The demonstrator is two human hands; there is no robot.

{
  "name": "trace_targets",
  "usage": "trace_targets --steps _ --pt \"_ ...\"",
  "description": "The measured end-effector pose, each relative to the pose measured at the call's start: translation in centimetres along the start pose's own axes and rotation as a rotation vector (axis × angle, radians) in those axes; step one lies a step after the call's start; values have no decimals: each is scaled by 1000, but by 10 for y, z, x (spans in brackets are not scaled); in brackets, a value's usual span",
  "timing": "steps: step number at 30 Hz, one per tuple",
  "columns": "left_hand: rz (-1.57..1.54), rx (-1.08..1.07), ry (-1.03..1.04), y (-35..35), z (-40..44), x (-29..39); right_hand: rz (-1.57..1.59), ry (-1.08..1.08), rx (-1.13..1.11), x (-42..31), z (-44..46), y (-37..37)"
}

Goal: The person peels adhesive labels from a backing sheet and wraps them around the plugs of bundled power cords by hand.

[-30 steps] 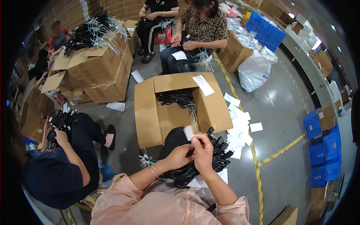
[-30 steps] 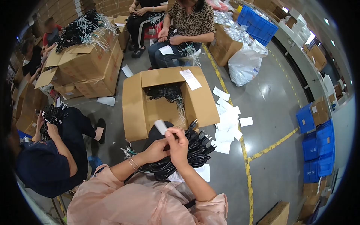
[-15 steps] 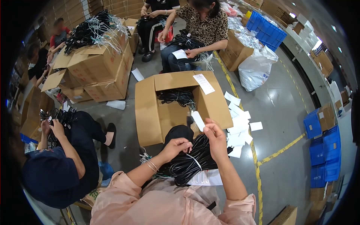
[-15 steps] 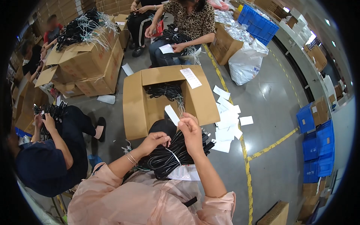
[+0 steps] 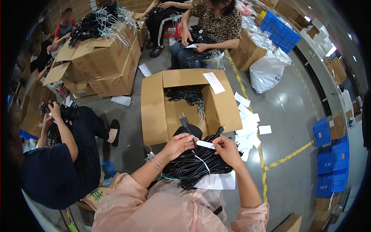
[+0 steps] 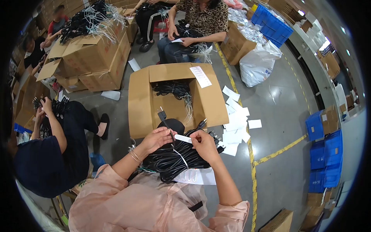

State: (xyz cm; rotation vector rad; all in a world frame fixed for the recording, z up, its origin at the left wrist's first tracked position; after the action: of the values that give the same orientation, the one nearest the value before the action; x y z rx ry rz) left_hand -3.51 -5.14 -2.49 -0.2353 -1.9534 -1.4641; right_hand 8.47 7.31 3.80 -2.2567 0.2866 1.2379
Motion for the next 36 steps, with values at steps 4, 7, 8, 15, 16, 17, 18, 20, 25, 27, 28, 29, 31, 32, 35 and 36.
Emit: trace_targets --steps 4,7,8,15,16,17,18,20,25,27,28,29,31,32,35,36 --pt "77 -33 -10 4 3 6 -147 -11 24 -10 5 6" --pt "274 -68 -44 7 8 9 -239 -64 38 -18 8 14" --pt "335 -67 -66 8 9 9 -254 -69 47 -20 8 14" --pt "473 -45 -91 6 17 2 -268 -73 51 -21 9 15" --pt "473 -45 -91 5 18 1 -269 -75 52 -21 9 15" --pt "472 -39 -90 4 18 1 -271 -77 54 -21 9 15" --pt "471 -31 -89 4 18 1 -270 -77 53 -20 9 15" --pt "470 -20 -92 3 18 0 -265 -75 61 -18 9 15" --pt "448 -5 -94 2 17 -3 -275 -61 83 -19 4 15" --pt "443 15 -95 3 17 -3 -290 -61 92 -20 3 14" --pt "444 16 -94 3 17 -3 -289 -67 91 -21 3 15" --pt "451 20 -75 3 17 -2 -287 -73 89 -21 2 15" --pt "459 25 -54 4 17 -3 -275 -76 63 -21 0 15" --pt "483 21 -15 4 17 -2 -263 -78 38 -22 -1 16" --pt "508 21 45 6 17 -2 -239 -77 -9 -24 -6 17" --pt "509 26 62 7 16 -1 -240 -79 -9 -27 -8 16"
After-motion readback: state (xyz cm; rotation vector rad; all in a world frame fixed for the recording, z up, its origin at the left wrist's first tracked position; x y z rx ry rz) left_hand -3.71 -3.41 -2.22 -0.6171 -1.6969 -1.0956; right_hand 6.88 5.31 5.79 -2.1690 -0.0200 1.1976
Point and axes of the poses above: each hand's wrist, its own z-axis towards the middle knuckle, its own y-axis out of the palm, x = y × z, the point moved 8 cm from there along z, towards the middle knuckle, and after that the axes turned 10 degrees about y, right-handed, at the moved point
